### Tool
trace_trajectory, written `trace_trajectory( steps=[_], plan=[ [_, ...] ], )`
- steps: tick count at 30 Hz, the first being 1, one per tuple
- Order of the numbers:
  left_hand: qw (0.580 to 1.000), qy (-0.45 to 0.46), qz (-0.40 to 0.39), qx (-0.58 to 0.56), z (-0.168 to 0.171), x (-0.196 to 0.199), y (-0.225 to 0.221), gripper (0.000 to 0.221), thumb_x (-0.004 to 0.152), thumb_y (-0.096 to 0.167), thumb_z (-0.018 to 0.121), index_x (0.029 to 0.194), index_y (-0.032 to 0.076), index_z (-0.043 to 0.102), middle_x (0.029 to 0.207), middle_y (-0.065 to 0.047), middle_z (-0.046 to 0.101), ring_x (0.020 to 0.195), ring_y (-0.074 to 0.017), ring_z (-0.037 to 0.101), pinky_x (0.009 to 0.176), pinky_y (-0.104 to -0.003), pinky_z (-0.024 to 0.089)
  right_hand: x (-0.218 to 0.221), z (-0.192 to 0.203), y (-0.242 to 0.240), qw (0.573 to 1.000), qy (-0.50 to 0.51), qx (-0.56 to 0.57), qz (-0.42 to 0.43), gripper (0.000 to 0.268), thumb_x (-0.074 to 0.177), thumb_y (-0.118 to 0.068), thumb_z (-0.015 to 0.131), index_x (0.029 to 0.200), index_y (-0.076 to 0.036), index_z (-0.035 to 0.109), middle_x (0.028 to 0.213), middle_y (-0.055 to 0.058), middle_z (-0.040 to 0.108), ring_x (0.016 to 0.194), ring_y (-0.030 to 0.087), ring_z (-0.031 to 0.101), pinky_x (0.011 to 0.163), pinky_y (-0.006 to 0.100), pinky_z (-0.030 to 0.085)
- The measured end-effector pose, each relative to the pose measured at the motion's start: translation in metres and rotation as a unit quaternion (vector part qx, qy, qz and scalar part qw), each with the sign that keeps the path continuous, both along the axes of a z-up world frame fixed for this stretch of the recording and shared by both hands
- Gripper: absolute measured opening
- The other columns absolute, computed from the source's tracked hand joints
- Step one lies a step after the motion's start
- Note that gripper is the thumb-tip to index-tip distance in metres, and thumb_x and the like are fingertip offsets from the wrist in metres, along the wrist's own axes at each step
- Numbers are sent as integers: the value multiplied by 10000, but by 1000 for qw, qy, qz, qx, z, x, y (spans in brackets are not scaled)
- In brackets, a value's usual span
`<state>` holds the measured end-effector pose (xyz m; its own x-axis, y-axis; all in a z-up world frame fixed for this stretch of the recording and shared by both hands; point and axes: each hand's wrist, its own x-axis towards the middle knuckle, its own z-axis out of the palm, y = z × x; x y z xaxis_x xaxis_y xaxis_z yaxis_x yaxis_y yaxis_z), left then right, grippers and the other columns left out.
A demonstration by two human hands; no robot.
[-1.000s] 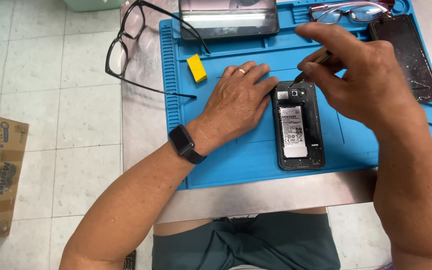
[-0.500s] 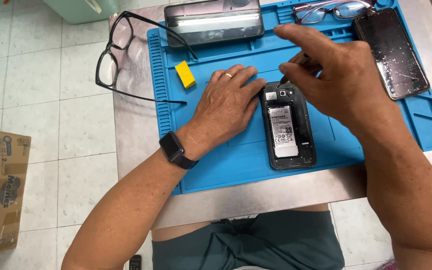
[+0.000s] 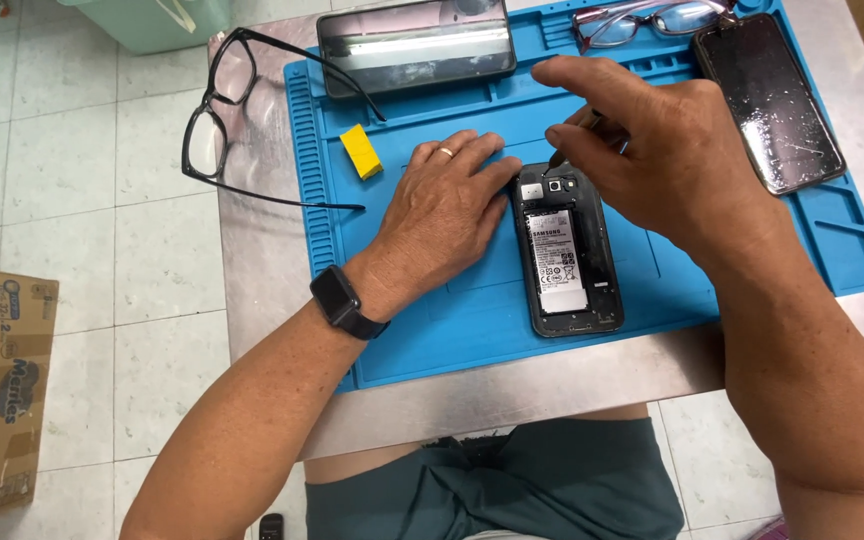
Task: A person uses a precision screwdriver to disassemble and inspect the internal components of a smartphone on a repair mat.
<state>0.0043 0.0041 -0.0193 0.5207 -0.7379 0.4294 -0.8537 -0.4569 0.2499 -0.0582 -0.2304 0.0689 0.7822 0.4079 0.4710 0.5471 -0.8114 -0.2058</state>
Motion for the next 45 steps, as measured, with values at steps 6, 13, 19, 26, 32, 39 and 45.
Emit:
trace_trajectory(
  steps=[6,13,19,26,32,39,45],
  plan=[
    [1000,-12,2,-15,-4,1,-1,349,1058,217,649,1389,106,647,1421,-169,645,1350,-403,584,1087,-551,454,1,3,-13,999,-9,23,-34,358,1146,51,766,1481,22,643,939,162,732,735,270,726,702,388,612],
    [1000,-5,1,-6,-2,2,-1,348,1054,219,654,1385,114,639,1415,-155,633,1359,-409,574,1086,-548,455,3,-6,-21,990,-54,-21,-131,175,1195,16,762,1364,-30,763,820,122,719,673,295,692,600,408,509],
    [1000,-10,3,-4,-4,2,-1,354,1056,227,653,1389,107,649,1418,-153,631,1354,-399,571,1082,-539,455,5,-8,-19,990,-43,-30,-130,186,1199,2,768,1380,-39,758,769,107,698,612,278,647,578,409,477],
    [1000,-13,5,3,-5,3,-1,358,1058,241,648,1393,114,647,1426,-153,635,1360,-390,569,1090,-533,452,5,-8,-18,992,-40,-31,-119,192,1212,-3,785,1394,-29,730,813,129,731,669,282,710,577,394,514],
    [1000,-4,8,3,-4,2,-2,356,1062,240,636,1395,115,644,1430,-160,640,1364,-397,568,1084,-539,449,0,12,-18,994,54,17,-98,234,1087,46,725,1315,-6,739,918,134,779,712,270,707,708,409,553],
    [1000,-10,-2,-7,2,0,-1,333,1038,192,662,1357,99,655,1397,-156,638,1339,-378,571,1073,-531,455,2,4,-13,995,2,-31,-96,363,1106,-35,733,1464,-31,676,916,115,784,687,337,724,650,506,546],
    [1000,5,5,4,3,0,-1,360,1047,223,649,1388,107,646,1418,-165,644,1362,-396,569,1095,-546,444,0,10,-13,981,-10,-101,-163,431,1057,-40,678,1477,-138,679,717,53,665,610,312,647,586,485,441]
  ],
)
